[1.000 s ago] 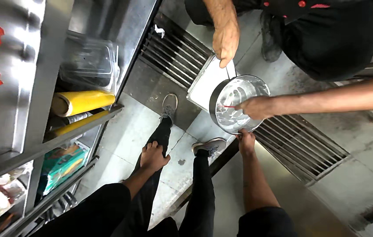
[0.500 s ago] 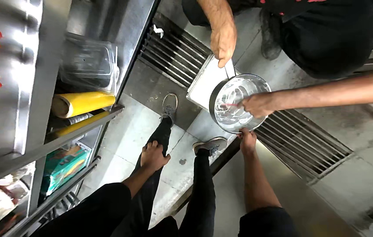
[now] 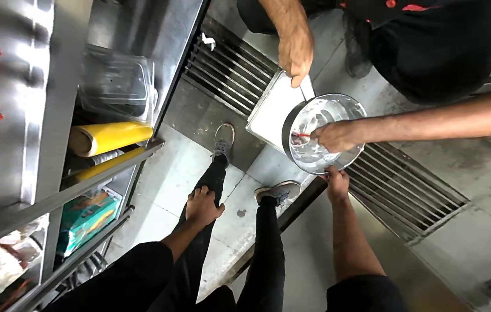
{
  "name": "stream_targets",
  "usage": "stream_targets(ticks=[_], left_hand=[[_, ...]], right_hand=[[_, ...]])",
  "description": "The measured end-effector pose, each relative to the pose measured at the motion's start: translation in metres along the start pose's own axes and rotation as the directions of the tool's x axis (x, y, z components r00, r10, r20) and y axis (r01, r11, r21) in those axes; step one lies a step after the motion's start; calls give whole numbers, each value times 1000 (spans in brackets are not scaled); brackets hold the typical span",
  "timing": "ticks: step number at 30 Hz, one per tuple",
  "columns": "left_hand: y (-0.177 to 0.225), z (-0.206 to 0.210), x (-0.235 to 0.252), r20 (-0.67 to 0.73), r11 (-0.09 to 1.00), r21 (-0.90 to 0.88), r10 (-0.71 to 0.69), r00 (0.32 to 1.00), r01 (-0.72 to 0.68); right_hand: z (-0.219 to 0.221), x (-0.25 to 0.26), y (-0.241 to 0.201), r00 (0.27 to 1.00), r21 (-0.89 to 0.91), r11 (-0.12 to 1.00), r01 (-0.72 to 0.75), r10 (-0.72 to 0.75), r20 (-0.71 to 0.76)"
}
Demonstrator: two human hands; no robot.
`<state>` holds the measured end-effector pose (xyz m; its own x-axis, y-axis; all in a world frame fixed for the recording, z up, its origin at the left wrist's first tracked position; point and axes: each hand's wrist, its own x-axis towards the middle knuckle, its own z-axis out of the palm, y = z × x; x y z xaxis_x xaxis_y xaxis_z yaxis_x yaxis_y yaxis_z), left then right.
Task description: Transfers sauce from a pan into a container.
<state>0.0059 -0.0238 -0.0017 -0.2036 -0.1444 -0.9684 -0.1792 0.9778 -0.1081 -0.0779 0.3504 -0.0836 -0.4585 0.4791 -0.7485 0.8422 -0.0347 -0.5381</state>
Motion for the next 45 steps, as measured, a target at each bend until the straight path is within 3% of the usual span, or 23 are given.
stream_targets(ticks=[22,29,45], left_hand=[[3,-8,0,10,1000,21,-5,1000,4],[4,-6,0,16,1000,31,-5,1000,4],[2,-1,0,9,999,38,-3,1000,2]], right_hand=[[-13,16,-15,1000,-84,996,17,-18,-11],[-15,7,-15,998,-29,999,-40,39,-44],[-12,5,-7,999,-38,999,-25,24,-23]])
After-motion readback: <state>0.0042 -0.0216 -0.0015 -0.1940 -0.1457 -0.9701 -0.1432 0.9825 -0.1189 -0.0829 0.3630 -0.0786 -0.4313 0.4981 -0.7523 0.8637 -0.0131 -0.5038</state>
